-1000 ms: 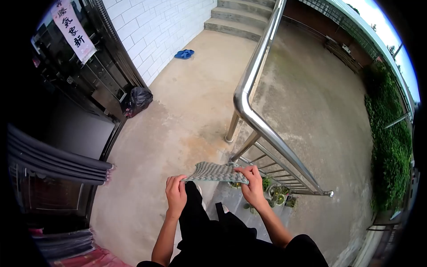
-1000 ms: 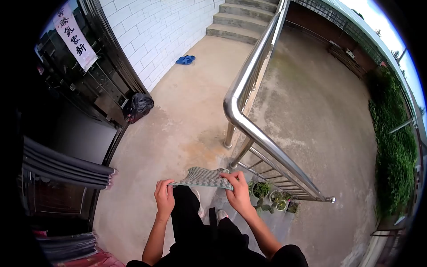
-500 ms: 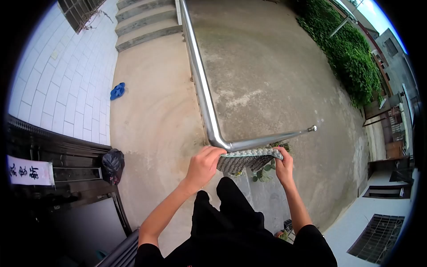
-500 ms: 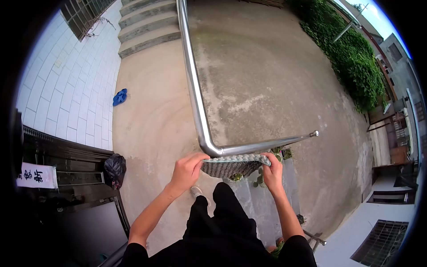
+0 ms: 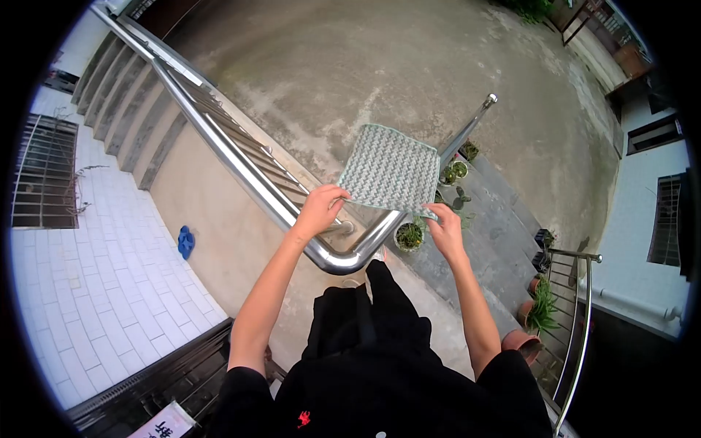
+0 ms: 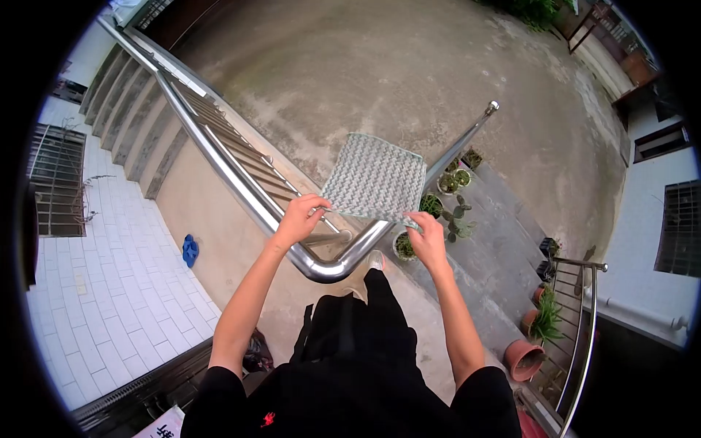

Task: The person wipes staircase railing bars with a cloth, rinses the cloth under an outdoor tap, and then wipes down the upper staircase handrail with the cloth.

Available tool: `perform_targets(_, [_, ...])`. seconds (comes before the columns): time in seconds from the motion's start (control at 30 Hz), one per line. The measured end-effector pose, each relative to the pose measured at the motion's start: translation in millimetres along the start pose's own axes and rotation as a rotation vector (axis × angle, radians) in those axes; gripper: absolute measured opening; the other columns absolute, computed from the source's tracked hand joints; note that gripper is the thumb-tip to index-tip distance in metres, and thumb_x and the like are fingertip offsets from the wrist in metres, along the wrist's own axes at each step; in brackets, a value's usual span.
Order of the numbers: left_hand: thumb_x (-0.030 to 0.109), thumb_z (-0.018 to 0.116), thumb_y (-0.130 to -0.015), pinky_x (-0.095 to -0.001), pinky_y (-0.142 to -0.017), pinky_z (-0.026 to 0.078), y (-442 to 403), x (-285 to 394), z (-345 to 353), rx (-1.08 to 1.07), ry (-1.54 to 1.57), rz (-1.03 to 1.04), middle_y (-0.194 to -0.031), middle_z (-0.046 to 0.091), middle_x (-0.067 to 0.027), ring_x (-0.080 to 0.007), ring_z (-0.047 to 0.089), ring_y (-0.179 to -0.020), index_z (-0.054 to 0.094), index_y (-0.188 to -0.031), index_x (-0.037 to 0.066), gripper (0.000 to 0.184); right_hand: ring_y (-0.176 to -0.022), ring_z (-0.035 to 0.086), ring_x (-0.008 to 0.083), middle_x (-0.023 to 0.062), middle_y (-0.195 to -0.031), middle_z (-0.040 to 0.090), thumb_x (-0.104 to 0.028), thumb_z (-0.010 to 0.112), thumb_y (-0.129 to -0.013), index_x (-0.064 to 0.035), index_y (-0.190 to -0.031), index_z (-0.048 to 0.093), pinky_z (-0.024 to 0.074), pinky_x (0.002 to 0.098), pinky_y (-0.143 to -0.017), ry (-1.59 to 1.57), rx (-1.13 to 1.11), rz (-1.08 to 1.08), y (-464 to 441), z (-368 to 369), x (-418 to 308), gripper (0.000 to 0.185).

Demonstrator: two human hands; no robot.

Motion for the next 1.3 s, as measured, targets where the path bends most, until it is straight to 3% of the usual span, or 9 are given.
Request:
perform_targets(0.13, [-0.001, 0.058, -0.077, -0.0396, -0.092, 0.046, 49.4, -44.9, 42.8, -0.271, -0.183, 0.031, -0.081, 0.066, -0.0104, -0.0285, 0.064, -0.081, 0.067, -0.086, 0.007, 0.015, -0.096, 0.063, 0.0346, 0.0183, -0.101, 0.067, -0.012, 0.062, -0.079, -0.0023, -0.101, 0.069, 0.0496, 0.0377, -0.085, -0.087, -0.267, 0.157, 86.1, 93.4, 36.5, 0.025])
perform_targets(0.27, [0.008, 0.06, -0.078, -0.0447, -0.102, 0.041, 55.0, -32.2, 39.2, -0.477, -0.258, 0.042, -0.081, 0.067, -0.0101, -0.0277, 0.064, -0.078, 0.068, -0.087, 0.01, 0.012, -0.102, 0.062, 0.0328, 0.0184, -0.107, 0.066, -0.015, 0.06, -0.082, -0.002, -0.103, 0.068, 0.0474, 0.0368, -0.091, -0.149, -0.246, 0.195, 106.6, 112.2, 11.2, 0.026])
perform_targets(0.43, [0.04, 0.054, -0.088, -0.0446, -0.078, 0.048, 23.8, -49.0, 65.5, -0.749, -0.366, -0.111, -0.09, 0.068, -0.0157, -0.0362, 0.063, -0.083, 0.07, -0.091, 0.007, 0.037, -0.096, 0.062, 0.03, 0.0162, -0.102, 0.065, -0.021, 0.054, -0.089, -0.0014, -0.103, 0.066, 0.0479, 0.0363, -0.082, -0.128, -0.061, 0.442, 96.6, 109.1, 40.6, 0.027])
perform_targets(0.47, [0.042, 0.052, -0.089, -0.0446, -0.082, 0.048, 8.7, -50.2, 75.8, -0.683, -0.289, -0.102, -0.099, 0.066, -0.0189, -0.038, 0.061, -0.091, 0.068, -0.099, 0.005, 0.042, -0.092, 0.062, 0.0305, 0.0167, -0.103, 0.064, -0.023, 0.054, -0.089, -0.003, -0.107, 0.065, 0.0474, 0.038, -0.081, -0.078, 0.165, 0.512, 90.4, 93.0, 43.9, 0.029])
perform_targets(0.6, [0.047, 0.043, -0.094, -0.0432, -0.096, 0.043, -9.1, -77.3, 166.6, -0.487, -0.132, -0.081, -0.128, 0.053, -0.0263, -0.0413, 0.052, -0.116, 0.052, -0.124, -0.004, 0.06, -0.131, 0.036, 0.0405, 0.0285, -0.14, 0.037, -0.03, 0.051, -0.092, 0.0043, -0.136, 0.038, 0.0299, 0.0402, -0.108, -0.016, 0.443, 0.646, 52.9, 116.1, 61.8, 0.058])
perform_targets(0.7, [0.049, 0.035, -0.097, -0.04, -0.104, 0.036, 5.0, -102.5, 226.6, -0.522, 0.313, -0.436, -0.137, 0.045, -0.025, -0.0381, 0.045, -0.126, 0.041, -0.135, -0.003, 0.065, -0.135, 0.03, 0.0414, 0.0304, -0.144, 0.031, -0.032, 0.048, -0.093, 0.0057, -0.143, 0.026, 0.026, 0.0396, -0.112, -0.157, 0.504, 0.777, 39.6, 148.3, 77.6, 0.066])
perform_targets(0.77, [0.049, 0.028, -0.1, -0.0347, -0.108, 0.029, 36.8, -126.2, 245.7, -0.39, 0.784, -0.899, -0.142, 0.043, -0.0182, -0.0279, 0.039, -0.132, 0.04, -0.137, -0.004, 0.066, -0.136, 0.03, 0.0415, 0.0314, -0.145, 0.03, -0.033, 0.048, -0.093, 0.007, -0.144, 0.022, 0.0262, 0.0397, -0.111, -0.229, 0.558, 0.84, 40.4, 152.4, 88.2, 0.069])
perform_targets(1.13, [0.04, 0.026, -0.1, -0.0419, -0.101, 0.036, -35.9, -129.6, 262.3, -0.417, 0.31, -0.635, -0.125, 0.055, -0.0259, -0.0384, 0.05, -0.12, 0.051, -0.125, -0.004, 0.056, -0.109, 0.053, 0.0491, 0.0367, -0.127, 0.045, -0.042, 0.047, -0.093, 0.01, -0.141, 0.024, 0.0437, 0.0475, -0.093, -0.284, 0.475, 0.936, 12.2, 141.4, 135.1, 0.075])
perform_targets(1.3, [0.04, 0.028, -0.1, -0.0414, -0.099, 0.037, -66.1, -153.8, 296.9, -0.429, 0.541, -0.64, -0.124, 0.055, -0.026, -0.0378, 0.051, -0.117, 0.055, -0.121, -0.003, 0.055, -0.104, 0.055, 0.0501, 0.0364, -0.123, 0.048, -0.042, 0.047, -0.093, 0.0081, -0.141, 0.024, 0.0457, 0.0507, -0.089, -0.156, 0.457, 1.047, -12.5, 131.2, 158.4, 0.073])
Point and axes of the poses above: each hand's wrist, its own y-axis away from the middle knuckle, its own z-axis out of the palm, x = y × z, the point moved 10 cm from there along -y, towards the middle knuckle
